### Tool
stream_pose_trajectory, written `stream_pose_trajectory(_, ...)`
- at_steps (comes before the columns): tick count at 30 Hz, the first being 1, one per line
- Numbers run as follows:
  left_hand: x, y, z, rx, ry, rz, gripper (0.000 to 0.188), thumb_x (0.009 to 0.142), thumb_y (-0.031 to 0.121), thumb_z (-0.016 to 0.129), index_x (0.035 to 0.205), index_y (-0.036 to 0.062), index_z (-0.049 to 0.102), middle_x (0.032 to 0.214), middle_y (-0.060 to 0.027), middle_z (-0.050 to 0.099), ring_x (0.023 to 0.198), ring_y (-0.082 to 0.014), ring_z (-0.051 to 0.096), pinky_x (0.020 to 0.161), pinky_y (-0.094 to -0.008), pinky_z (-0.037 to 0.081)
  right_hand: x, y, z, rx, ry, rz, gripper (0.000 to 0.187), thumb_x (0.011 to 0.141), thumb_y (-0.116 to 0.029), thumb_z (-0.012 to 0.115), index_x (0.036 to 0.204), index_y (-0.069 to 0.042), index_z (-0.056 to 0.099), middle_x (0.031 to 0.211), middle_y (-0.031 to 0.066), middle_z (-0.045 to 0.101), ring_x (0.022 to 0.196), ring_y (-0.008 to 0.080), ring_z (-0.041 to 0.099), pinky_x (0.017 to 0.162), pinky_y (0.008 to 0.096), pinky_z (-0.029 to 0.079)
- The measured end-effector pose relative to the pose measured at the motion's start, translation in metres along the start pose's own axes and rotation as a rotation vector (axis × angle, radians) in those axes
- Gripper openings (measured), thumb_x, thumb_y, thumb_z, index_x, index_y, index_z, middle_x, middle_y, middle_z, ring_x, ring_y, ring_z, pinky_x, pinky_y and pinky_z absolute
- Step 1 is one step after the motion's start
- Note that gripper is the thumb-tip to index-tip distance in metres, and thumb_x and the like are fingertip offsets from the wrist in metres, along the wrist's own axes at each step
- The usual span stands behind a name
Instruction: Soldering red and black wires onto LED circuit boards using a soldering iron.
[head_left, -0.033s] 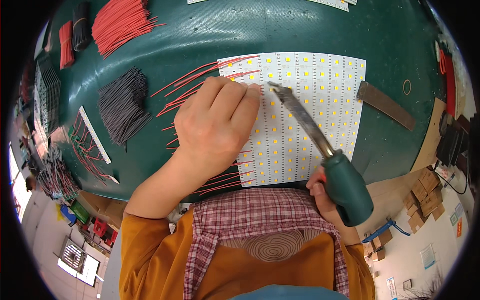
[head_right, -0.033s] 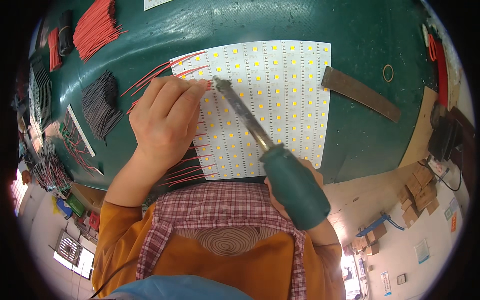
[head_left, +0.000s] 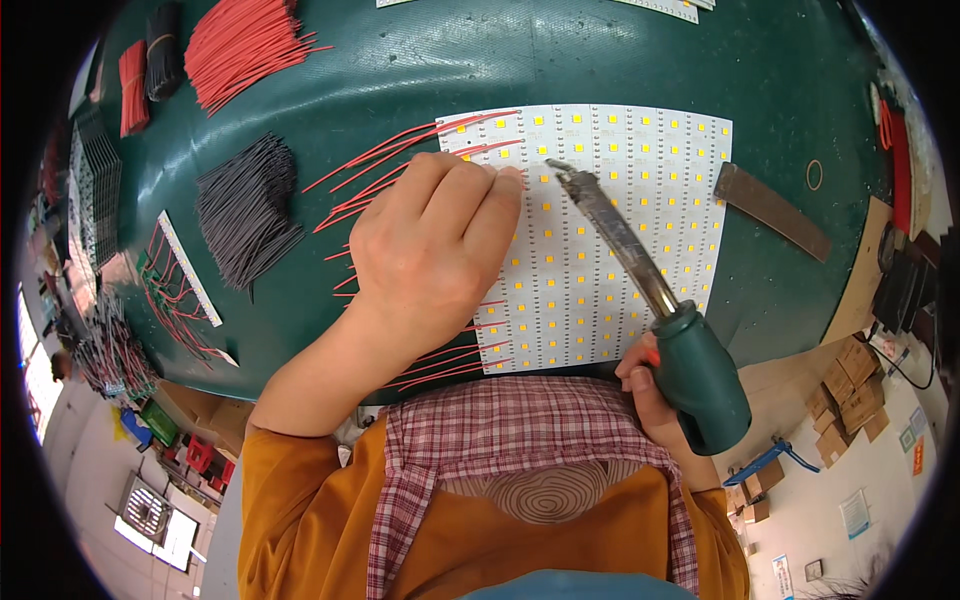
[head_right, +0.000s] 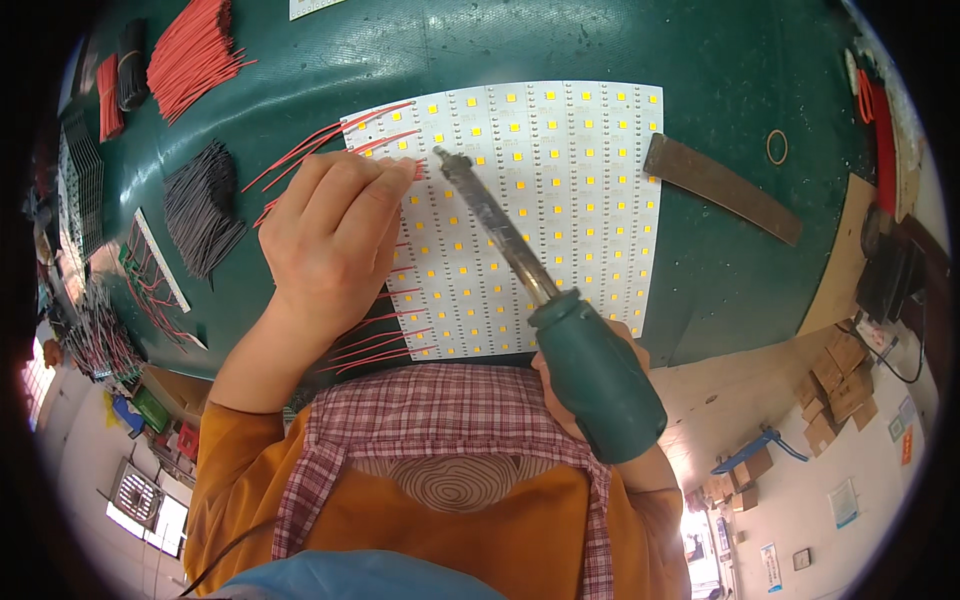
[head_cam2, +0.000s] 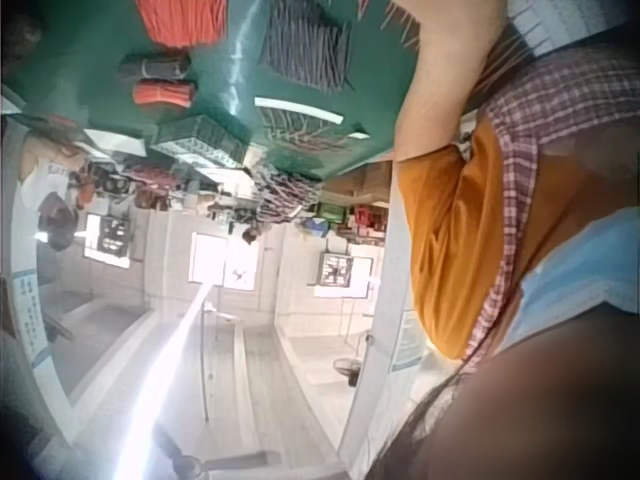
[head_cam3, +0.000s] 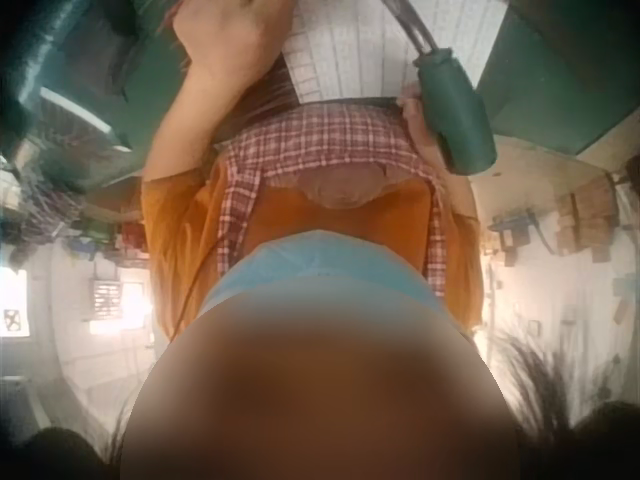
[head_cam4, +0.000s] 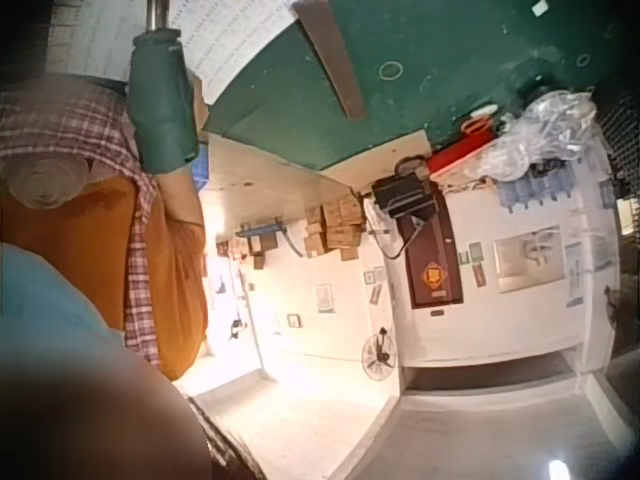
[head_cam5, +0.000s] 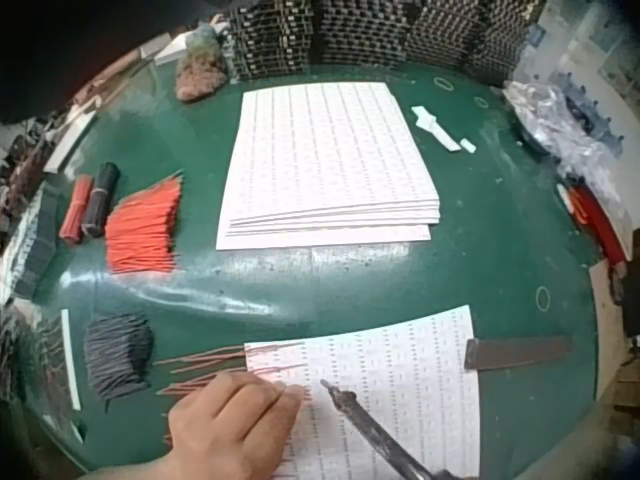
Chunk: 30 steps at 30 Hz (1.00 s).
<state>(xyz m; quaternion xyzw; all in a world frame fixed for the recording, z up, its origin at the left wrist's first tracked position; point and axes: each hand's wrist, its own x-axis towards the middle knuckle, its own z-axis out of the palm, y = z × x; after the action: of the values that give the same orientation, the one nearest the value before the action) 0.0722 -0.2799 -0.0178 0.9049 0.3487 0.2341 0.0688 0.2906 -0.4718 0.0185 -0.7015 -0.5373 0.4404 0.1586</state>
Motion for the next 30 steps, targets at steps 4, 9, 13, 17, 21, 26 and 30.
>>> stream_pose_trajectory(4,-0.002,-0.001,0.002,0.022,0.025,0.031,0.028,0.066,0.008,0.070,0.093,0.0048,0.069,0.085,-0.0021,0.060,0.076,-0.0180,0.060,0.054,-0.0270,0.047,0.003,-0.014,0.004,0.261,0.071,0.171,0.027,0.072,-0.001,0.075,0.097,-0.009,0.070,0.086,0.0077,0.068,0.073,0.0224,0.067,0.066,0.0330,0.055)
stream_pose_trajectory(9,0.006,-0.004,-0.004,-0.041,0.038,0.016,0.028,0.064,0.007,0.070,0.091,0.0024,0.070,0.088,-0.0041,0.062,0.078,-0.0207,0.061,0.057,-0.0290,0.050,0.002,-0.008,0.002,0.124,0.046,0.070,0.025,0.074,-0.005,0.076,0.098,-0.007,0.070,0.086,0.0071,0.069,0.072,0.0224,0.067,0.066,0.0328,0.055)
stream_pose_trajectory(13,-0.002,0.001,-0.010,-0.138,0.044,0.002,0.028,0.061,0.007,0.069,0.089,-0.0004,0.070,0.087,-0.0063,0.064,0.079,-0.0237,0.062,0.061,-0.0318,0.051,0.000,-0.006,0.001,0.051,0.033,0.009,0.027,0.075,-0.008,0.076,0.101,-0.007,0.069,0.086,0.0068,0.069,0.073,0.0230,0.068,0.066,0.0335,0.055)
stream_pose_trajectory(17,-0.003,0.008,-0.010,-0.127,-0.041,-0.036,0.030,0.066,-0.005,0.071,0.095,0.0017,0.072,0.086,-0.0052,0.066,0.079,-0.0237,0.064,0.065,-0.0325,0.054,-0.008,0.000,0.004,0.135,0.021,0.098,0.029,0.075,-0.010,0.076,0.103,-0.008,0.069,0.087,0.0058,0.069,0.074,0.0236,0.069,0.068,0.0336,0.055)
stream_pose_trajectory(21,-0.004,0.009,-0.009,-0.089,-0.025,-0.029,0.030,0.066,-0.005,0.071,0.095,0.0026,0.072,0.085,-0.0043,0.066,0.079,-0.0223,0.064,0.064,-0.0317,0.054,-0.010,0.005,0.006,0.111,-0.002,0.072,0.033,0.072,-0.011,0.076,0.104,-0.011,0.069,0.090,0.0047,0.069,0.077,0.0238,0.070,0.071,0.0343,0.055)
stream_pose_trajectory(26,-0.001,0.013,-0.012,-0.062,-0.082,-0.073,0.030,0.066,-0.004,0.072,0.095,0.0039,0.073,0.084,-0.0029,0.065,0.079,-0.0213,0.064,0.063,-0.0307,0.053,-0.008,0.004,0.003,0.082,-0.012,0.051,0.034,0.070,-0.013,0.076,0.104,-0.014,0.070,0.094,0.0050,0.068,0.078,0.0250,0.069,0.071,0.0360,0.055)
stream_pose_trajectory(30,-0.005,0.008,-0.005,-0.013,-0.039,0.007,0.030,0.065,0.007,0.069,0.095,0.0036,0.070,0.087,-0.0025,0.062,0.080,-0.0194,0.062,0.055,-0.0288,0.048,-0.006,0.003,0.005,0.056,-0.016,0.017,0.019,0.082,-0.020,0.071,0.096,-0.009,0.065,0.086,0.0040,0.063,0.072,0.0185,0.060,0.066,0.0317,0.049)
